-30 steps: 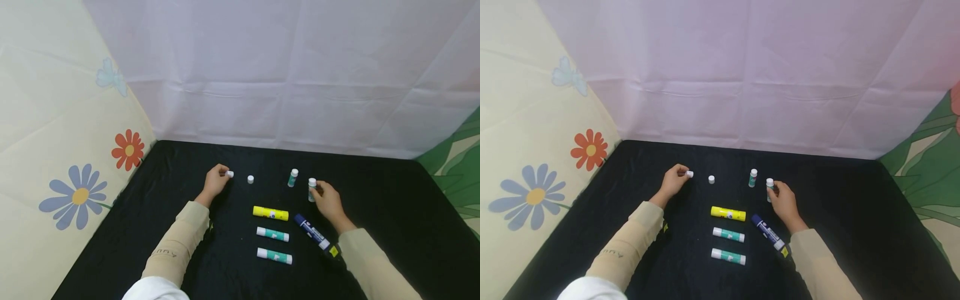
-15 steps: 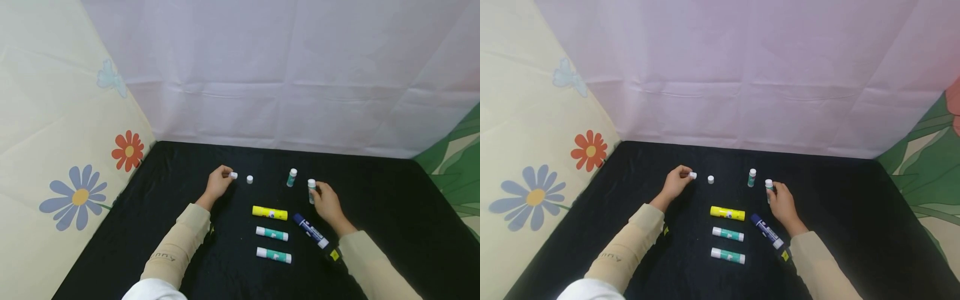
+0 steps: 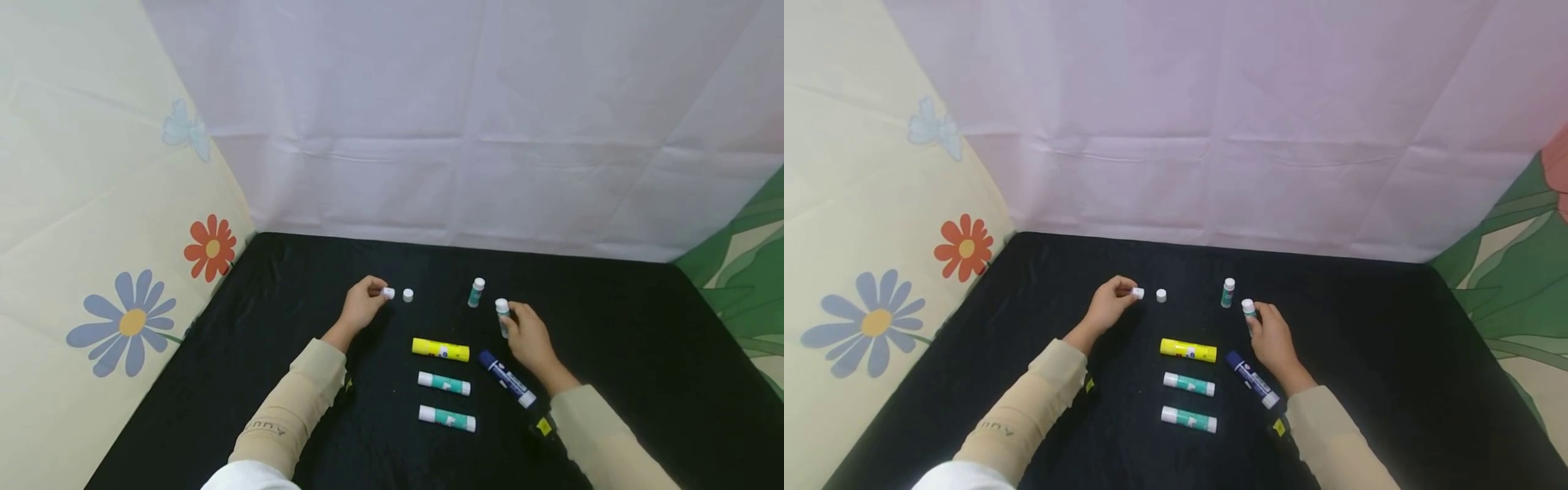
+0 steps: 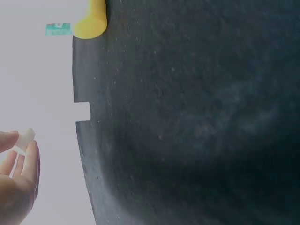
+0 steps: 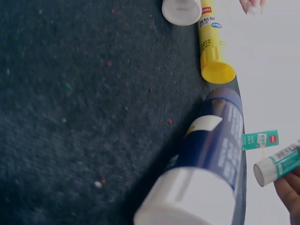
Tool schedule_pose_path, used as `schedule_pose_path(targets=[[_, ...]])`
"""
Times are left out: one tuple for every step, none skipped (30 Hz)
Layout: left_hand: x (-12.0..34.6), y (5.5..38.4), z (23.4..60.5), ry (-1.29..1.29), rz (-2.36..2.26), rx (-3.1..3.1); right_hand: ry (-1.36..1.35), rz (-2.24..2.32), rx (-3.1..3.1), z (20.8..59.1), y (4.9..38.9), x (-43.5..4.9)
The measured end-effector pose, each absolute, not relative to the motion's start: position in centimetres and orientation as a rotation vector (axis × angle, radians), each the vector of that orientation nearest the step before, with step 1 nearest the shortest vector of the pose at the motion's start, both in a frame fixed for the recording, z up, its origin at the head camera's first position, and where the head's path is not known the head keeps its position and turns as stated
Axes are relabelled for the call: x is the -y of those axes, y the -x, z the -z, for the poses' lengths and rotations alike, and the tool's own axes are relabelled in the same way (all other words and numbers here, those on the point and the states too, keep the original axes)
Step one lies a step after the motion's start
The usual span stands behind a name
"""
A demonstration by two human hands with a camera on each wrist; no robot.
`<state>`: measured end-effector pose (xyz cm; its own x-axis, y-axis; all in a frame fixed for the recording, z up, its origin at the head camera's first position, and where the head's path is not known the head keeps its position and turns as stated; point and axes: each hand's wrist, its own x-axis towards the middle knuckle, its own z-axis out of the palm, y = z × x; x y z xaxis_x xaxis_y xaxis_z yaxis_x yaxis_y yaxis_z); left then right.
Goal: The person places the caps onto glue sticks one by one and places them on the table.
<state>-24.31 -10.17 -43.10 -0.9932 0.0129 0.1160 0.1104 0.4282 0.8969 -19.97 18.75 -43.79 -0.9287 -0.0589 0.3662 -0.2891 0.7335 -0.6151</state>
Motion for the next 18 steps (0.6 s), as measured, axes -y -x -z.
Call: schedule_pose_path(targets=[[10.1, 24.3, 43.1, 0.116, 1.63, 2.576, -0.275, -1.001, 2.615, 43.7, 19.9, -18.7], [10.0, 24.2, 43.1, 0.115, 1.636, 2.577, -0.277, -1.0, 2.614, 43.7, 19.9, -18.6], [9.9, 24.2, 43.0, 0.116, 1.64, 2.58, -0.281, -0.998, 2.61, 43.6, 19.8, -18.6], [9.9, 24.1, 43.0, 0.118, 1.646, 2.584, -0.287, -0.994, 2.601, 43.6, 19.8, -18.5], [9.8, 24.0, 42.9, 0.121, 1.655, 2.588, -0.294, -0.99, 2.591, 43.6, 19.7, -18.5], [9.7, 24.0, 42.9, 0.122, 1.662, 2.592, -0.303, -0.985, 2.58, 43.7, 19.7, -18.4], [9.6, 23.9, 42.8, 0.123, 1.673, 2.594, -0.308, -0.98, 2.571, 43.7, 19.7, -18.4], [9.6, 23.9, 42.8, 0.129, 1.68, 2.594, -0.313, -0.976, 2.565, 43.8, 19.7, -18.4], [9.5, 23.8, 42.7, 0.134, 1.688, 2.593, -0.319, -0.973, 2.56, 43.8, 19.7, -18.4], [9.4, 23.8, 42.7, 0.143, 1.696, 2.59, -0.323, -0.969, 2.561, 43.8, 19.6, -18.4], [9.3, 23.7, 42.6, 0.148, 1.703, 2.585, -0.324, -0.968, 2.562, 43.8, 19.6, -18.3], [9.2, 23.7, 42.6, 0.154, 1.705, 2.582, -0.325, -0.969, 2.565, 43.8, 19.6, -18.3], [9.2, 23.7, 42.5, 0.16, 1.712, 2.577, -0.325, -0.97, 2.566, 43.8, 19.5, -18.3], [9.1, 23.7, 42.5, 0.161, 1.716, 2.577, -0.329, -0.971, 2.565, 43.8, 19.5, -18.3], [9.0, 23.6, 42.4, 0.159, 1.724, 2.576, -0.335, -0.972, 2.558, 43.8, 19.4, -18.2], [8.9, 23.6, 42.3, 0.163, 1.727, 2.577, -0.342, -0.965, 2.554, 43.8, 19.4, -18.2], [8.9, 23.6, 42.3, 0.165, 1.733, 2.578, -0.351, -0.964, 2.544, 43.8, 19.3, -18.1], [8.8, 23.5, 42.2, 0.169, 1.737, 2.579, -0.363, -0.961, 2.534, 43.8, 19.3, -18.0]])
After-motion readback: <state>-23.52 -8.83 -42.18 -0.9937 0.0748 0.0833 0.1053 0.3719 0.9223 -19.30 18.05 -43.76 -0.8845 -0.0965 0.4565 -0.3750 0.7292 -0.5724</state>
